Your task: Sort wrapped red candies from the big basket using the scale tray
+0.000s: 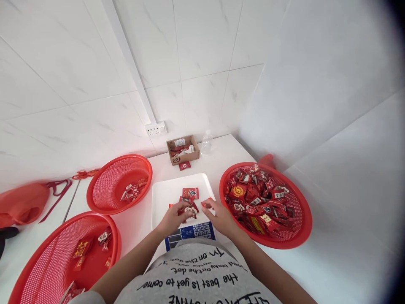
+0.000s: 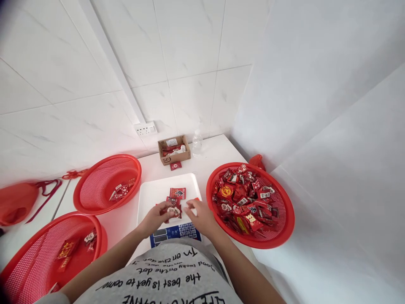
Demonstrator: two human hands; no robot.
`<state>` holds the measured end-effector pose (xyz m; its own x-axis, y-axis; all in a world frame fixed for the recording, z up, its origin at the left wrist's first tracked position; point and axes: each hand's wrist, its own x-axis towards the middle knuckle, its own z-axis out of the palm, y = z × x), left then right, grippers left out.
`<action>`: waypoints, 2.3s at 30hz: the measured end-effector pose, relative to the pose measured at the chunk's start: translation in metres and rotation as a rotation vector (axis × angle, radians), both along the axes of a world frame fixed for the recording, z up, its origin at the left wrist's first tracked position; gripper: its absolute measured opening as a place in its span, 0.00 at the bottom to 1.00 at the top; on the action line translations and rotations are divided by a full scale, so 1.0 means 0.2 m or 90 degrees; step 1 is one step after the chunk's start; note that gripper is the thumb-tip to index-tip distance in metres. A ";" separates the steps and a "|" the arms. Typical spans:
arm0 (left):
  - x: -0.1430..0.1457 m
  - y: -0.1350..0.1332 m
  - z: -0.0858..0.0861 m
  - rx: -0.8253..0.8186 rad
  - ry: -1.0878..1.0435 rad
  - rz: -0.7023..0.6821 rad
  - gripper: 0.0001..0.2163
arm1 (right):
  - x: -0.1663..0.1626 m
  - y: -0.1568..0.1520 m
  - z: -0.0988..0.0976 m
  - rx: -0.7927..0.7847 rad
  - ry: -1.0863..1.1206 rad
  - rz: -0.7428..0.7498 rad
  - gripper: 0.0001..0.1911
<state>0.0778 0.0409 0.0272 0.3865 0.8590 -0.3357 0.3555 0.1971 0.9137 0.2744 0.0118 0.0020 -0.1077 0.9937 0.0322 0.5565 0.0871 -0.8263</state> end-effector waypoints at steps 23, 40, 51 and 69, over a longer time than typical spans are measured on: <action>0.12 -0.03 0.06 -0.019 -0.004 -0.027 0.19 | -0.16 0.02 0.05 -0.237 0.364 -0.055 0.26; 0.12 -0.03 0.05 -0.070 -0.067 0.014 0.21 | -0.12 0.01 0.08 -0.208 0.287 0.059 0.24; 0.11 -0.03 0.08 -0.031 -0.051 0.057 0.20 | -0.10 0.02 0.09 -0.216 0.357 -0.028 0.23; 0.10 -0.03 0.09 -0.002 -0.020 0.040 0.19 | -0.09 0.00 0.06 -0.184 0.347 -0.034 0.21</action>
<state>0.0972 0.0342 0.0446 0.3419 0.8810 -0.3269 0.3135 0.2210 0.9235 0.2566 0.0121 0.0140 -0.1016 0.9739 -0.2029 0.0443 -0.1993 -0.9789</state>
